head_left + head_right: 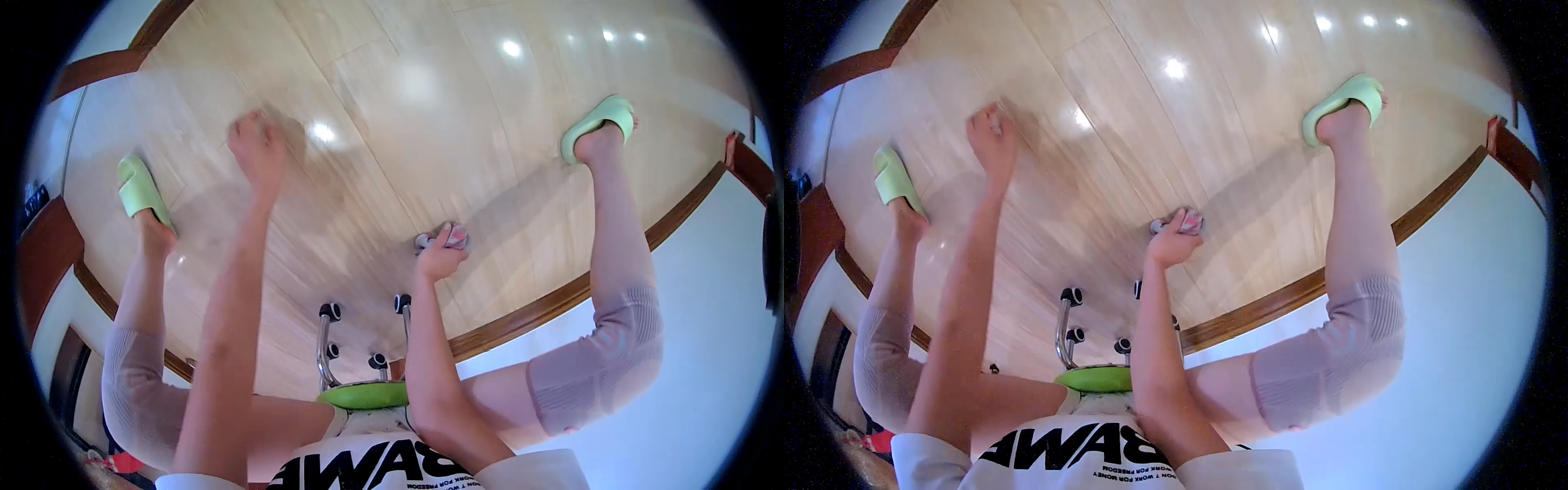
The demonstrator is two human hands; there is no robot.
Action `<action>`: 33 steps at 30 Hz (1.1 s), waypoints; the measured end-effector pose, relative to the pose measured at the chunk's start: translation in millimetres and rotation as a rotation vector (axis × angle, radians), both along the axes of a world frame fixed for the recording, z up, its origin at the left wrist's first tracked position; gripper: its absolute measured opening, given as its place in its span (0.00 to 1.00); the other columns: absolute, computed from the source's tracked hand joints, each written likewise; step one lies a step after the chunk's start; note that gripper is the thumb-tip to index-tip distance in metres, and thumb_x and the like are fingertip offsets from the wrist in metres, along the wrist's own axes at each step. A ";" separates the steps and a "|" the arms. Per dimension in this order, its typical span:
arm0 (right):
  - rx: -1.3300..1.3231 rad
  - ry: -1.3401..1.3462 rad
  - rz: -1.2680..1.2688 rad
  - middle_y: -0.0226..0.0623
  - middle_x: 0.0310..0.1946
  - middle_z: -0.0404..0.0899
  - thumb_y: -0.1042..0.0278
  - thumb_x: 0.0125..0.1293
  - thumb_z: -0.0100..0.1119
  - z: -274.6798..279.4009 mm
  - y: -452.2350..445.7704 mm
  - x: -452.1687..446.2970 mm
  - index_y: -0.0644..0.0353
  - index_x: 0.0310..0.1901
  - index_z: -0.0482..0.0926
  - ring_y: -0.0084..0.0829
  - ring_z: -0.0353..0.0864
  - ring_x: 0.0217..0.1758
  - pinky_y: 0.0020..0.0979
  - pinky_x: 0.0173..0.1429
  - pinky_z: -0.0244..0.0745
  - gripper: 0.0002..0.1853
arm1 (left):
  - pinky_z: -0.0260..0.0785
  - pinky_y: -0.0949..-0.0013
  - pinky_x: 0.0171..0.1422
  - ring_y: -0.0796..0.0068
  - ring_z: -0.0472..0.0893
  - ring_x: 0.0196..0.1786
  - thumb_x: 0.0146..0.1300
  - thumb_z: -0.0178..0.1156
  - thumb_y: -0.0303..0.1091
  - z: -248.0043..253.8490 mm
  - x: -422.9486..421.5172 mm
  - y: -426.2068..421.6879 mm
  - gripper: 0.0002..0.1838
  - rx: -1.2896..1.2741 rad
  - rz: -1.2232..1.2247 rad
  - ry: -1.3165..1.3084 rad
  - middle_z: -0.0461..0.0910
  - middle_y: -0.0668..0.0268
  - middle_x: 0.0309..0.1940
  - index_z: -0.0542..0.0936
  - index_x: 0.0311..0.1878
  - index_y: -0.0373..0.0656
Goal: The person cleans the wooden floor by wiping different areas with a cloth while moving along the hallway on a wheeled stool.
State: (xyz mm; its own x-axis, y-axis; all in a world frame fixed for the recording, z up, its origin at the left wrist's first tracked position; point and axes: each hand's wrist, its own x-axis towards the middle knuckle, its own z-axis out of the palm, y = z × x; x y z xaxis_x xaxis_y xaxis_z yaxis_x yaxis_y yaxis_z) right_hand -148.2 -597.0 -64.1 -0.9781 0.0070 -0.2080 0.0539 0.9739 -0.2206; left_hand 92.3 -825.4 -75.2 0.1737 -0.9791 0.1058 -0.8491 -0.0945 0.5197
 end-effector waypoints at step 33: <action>-0.199 0.208 -0.046 0.55 0.45 0.80 0.52 0.78 0.48 -17.7 -195.4 -105.6 0.64 0.52 0.71 0.57 0.81 0.46 0.53 0.49 0.72 0.20 | 0.58 0.42 0.69 0.46 0.64 0.68 0.69 0.56 0.45 -37.6 -110.6 -81.5 0.27 -0.103 -0.048 -0.396 0.65 0.49 0.69 0.71 0.67 0.43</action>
State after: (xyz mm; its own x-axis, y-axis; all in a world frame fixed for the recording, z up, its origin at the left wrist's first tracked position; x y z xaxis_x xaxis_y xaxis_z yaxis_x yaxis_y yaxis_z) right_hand -253.8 -792.5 -81.9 -0.9995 0.0311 -0.0051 0.0304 0.9081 -0.4176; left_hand -18.3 -906.9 -112.8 0.0542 -0.9658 0.2537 -0.9876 -0.0145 0.1561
